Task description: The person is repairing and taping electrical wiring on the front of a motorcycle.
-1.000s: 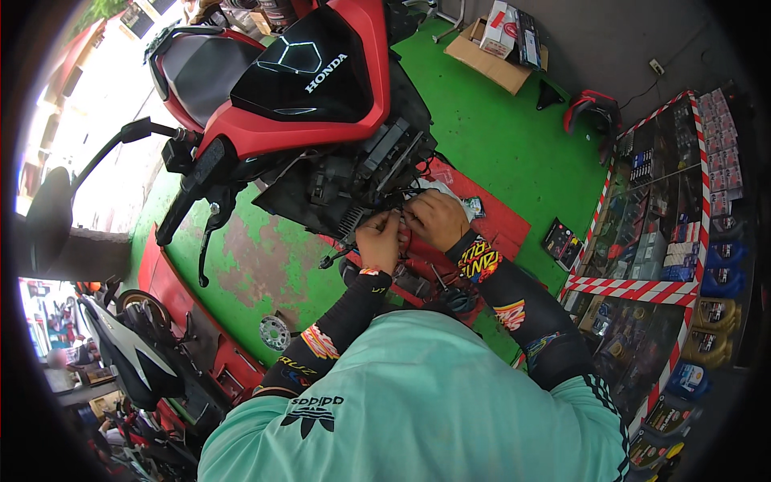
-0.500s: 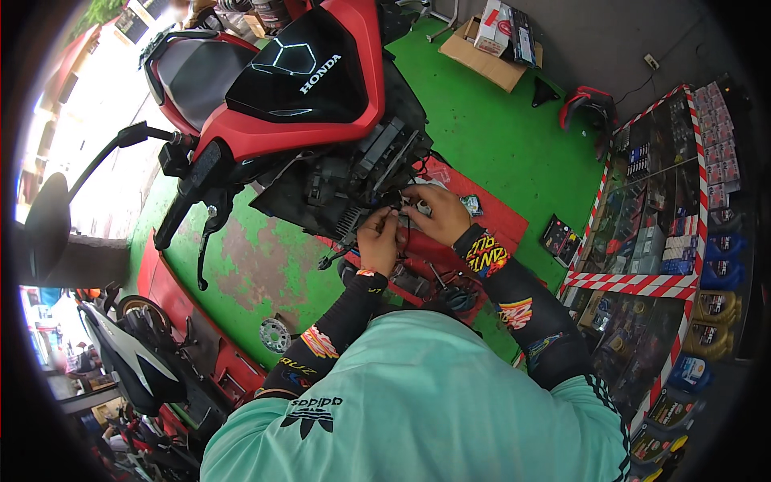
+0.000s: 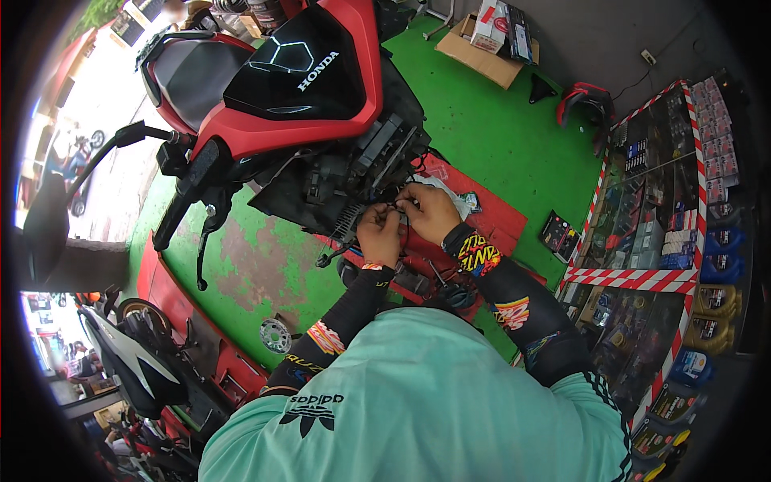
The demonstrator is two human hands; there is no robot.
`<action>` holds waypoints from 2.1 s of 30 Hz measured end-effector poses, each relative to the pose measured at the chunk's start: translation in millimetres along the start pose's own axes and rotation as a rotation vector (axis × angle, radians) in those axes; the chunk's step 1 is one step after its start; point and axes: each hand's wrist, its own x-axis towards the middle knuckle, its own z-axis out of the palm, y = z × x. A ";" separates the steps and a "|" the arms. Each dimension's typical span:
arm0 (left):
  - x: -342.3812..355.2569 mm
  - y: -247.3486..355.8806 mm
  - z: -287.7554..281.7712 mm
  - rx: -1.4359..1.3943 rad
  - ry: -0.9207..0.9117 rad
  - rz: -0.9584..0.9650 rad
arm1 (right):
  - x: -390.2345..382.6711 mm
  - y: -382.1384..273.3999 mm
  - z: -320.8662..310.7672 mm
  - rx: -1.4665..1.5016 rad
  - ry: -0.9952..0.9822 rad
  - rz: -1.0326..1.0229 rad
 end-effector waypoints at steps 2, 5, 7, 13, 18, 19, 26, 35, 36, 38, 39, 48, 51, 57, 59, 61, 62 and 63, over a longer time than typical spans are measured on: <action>0.1 1.1 2.0 0.000 0.018 -0.003 | -0.5 -0.2 0.9 0.007 0.014 0.005; 0.0 1.3 1.7 -0.028 0.001 0.005 | -1.6 -0.7 2.6 0.030 0.050 0.031; 0.7 -1.9 0.3 -0.042 -0.008 0.001 | -4.7 -2.8 4.7 0.049 0.073 0.053; -1.2 2.9 -8.6 -0.117 -0.099 -0.125 | -20.9 2.8 14.6 -0.036 0.140 -0.087; -4.2 9.3 -7.5 -0.126 -0.093 -0.175 | -30.3 3.3 24.7 0.051 0.266 -0.079; -5.4 8.8 -7.8 -0.179 -0.102 -0.173 | -31.5 3.0 25.1 0.052 0.266 -0.080; -7.1 24.3 -7.9 -0.097 -0.160 -0.205 | -38.2 5.4 22.9 -0.046 0.257 -0.157; -3.2 8.9 -16.0 -0.121 -0.150 -0.111 | -28.5 7.6 4.0 0.043 0.061 -0.155; -2.4 6.2 -16.0 -0.120 -0.154 -0.110 | -26.8 5.4 0.6 0.059 0.037 -0.073; -0.9 1.0 -15.7 -0.056 -0.175 -0.036 | -18.0 10.3 1.5 0.016 0.036 -0.138; -0.9 1.1 -15.3 -0.055 -0.176 -0.035 | -13.3 11.8 1.3 -0.025 0.031 -0.204; -7.1 3.1 -4.8 0.076 -0.048 0.060 | -4.9 12.6 4.4 -0.128 0.040 -0.310; -6.4 0.8 -1.9 0.042 0.013 0.101 | -4.6 11.5 6.8 -0.160 0.053 -0.315; -8.8 7.3 -4.2 -0.083 0.030 -0.034 | -11.8 8.9 9.7 -0.070 0.122 -0.227; -9.8 12.9 -3.1 -0.072 0.032 -0.096 | -15.2 8.2 9.3 -0.070 0.140 -0.203; -9.0 11.6 -4.0 -0.070 0.012 -0.092 | -17.2 10.5 9.9 -0.068 0.158 -0.181; -8.6 10.8 -4.3 -0.067 -0.007 -0.090 | -17.4 11.7 10.5 -0.065 0.165 -0.199; -8.2 8.6 -4.7 -0.068 -0.005 -0.089 | -17.8 11.8 11.1 -0.061 0.171 -0.218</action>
